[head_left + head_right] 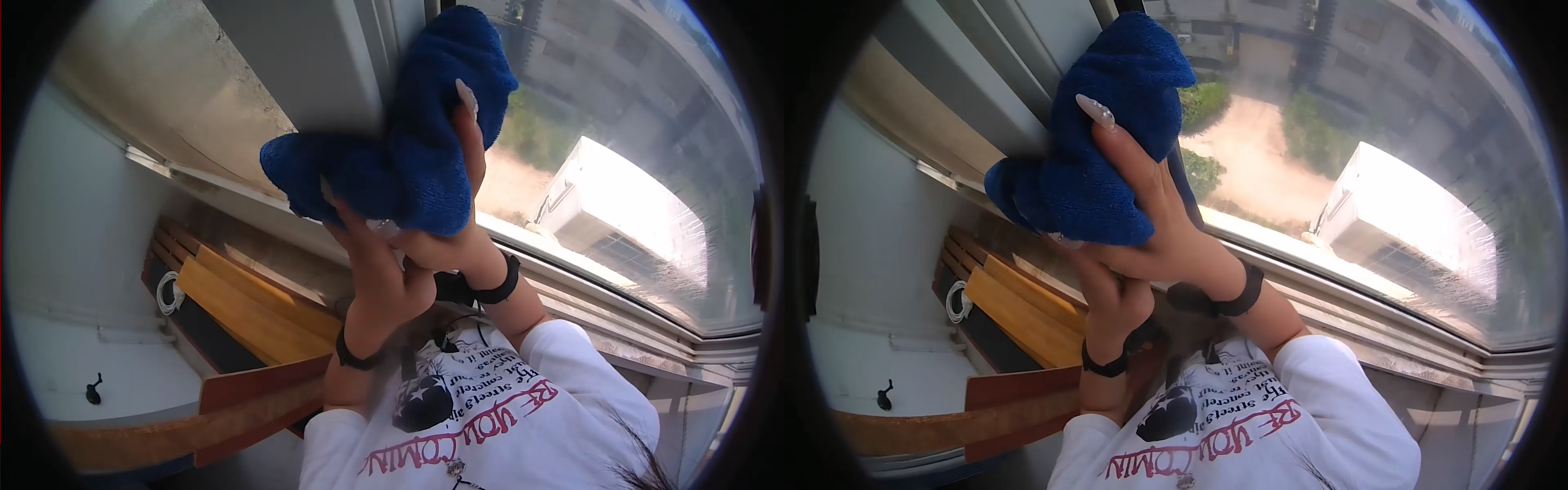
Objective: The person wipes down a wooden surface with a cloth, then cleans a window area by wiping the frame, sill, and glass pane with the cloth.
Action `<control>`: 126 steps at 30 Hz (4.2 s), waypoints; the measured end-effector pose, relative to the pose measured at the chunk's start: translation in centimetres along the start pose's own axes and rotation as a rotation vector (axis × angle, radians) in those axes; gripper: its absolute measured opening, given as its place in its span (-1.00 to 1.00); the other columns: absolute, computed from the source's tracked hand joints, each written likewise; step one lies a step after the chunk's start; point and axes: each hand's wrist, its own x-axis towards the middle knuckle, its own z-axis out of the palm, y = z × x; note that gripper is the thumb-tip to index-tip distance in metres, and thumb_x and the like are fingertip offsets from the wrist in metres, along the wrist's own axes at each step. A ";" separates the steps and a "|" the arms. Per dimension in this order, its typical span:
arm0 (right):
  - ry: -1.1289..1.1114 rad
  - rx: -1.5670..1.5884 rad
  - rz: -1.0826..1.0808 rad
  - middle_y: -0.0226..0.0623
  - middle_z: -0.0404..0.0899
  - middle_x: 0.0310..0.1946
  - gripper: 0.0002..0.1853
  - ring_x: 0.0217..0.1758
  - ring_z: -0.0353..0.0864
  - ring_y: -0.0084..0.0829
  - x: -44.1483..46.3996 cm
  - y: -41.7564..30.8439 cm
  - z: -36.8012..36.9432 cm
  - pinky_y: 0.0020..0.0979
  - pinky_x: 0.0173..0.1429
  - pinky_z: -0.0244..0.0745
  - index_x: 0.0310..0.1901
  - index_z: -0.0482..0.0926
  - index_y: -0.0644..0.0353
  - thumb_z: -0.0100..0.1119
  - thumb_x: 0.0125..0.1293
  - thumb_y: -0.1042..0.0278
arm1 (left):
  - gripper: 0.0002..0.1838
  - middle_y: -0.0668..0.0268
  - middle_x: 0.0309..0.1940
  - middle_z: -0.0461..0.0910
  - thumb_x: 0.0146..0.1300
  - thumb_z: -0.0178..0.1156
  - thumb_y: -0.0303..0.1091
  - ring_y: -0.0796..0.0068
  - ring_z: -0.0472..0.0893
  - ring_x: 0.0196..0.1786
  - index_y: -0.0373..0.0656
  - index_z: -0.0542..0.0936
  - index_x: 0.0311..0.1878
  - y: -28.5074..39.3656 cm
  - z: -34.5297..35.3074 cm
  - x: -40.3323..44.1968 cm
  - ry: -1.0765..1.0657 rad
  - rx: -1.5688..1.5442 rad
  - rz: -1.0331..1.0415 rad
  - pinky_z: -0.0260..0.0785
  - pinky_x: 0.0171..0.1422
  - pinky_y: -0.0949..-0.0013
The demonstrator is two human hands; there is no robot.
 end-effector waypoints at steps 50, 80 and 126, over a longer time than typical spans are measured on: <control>-0.028 -0.900 0.415 -0.20 0.47 0.15 -0.31 0.29 0.34 0.00 -17.2 -1.6 -5.3 0.14 0.40 0.15 0.19 0.55 -0.26 0.44 -0.13 0.16 | -0.28 -0.21 0.36 0.15 0.27 0.17 -0.25 -0.31 0.10 0.43 -0.25 0.14 0.43 -4.6 19.2 -12.3 -0.124 -0.258 -0.221 -0.10 0.48 -0.17; 0.965 -1.029 0.770 -0.02 0.30 0.26 -0.36 0.31 0.33 -0.13 -42.2 -17.8 -59.4 -0.18 0.39 0.18 0.34 0.20 0.32 0.14 0.35 0.17 | -0.31 -0.30 0.40 0.06 0.21 0.19 -0.50 -0.34 0.07 0.46 -0.10 0.26 0.43 35.9 50.6 -18.4 -0.957 -0.613 0.571 0.03 0.49 0.02; 0.142 -0.958 -0.400 -0.20 0.18 0.44 -0.60 0.48 0.23 -0.19 4.4 -7.3 -20.3 0.18 0.55 -0.13 0.13 0.46 -0.47 0.18 0.23 0.07 | -0.28 -0.06 0.32 0.27 0.33 0.12 -0.11 0.07 0.34 0.36 -0.35 0.15 0.41 12.1 23.0 0.4 0.348 -0.273 0.123 0.20 0.43 0.12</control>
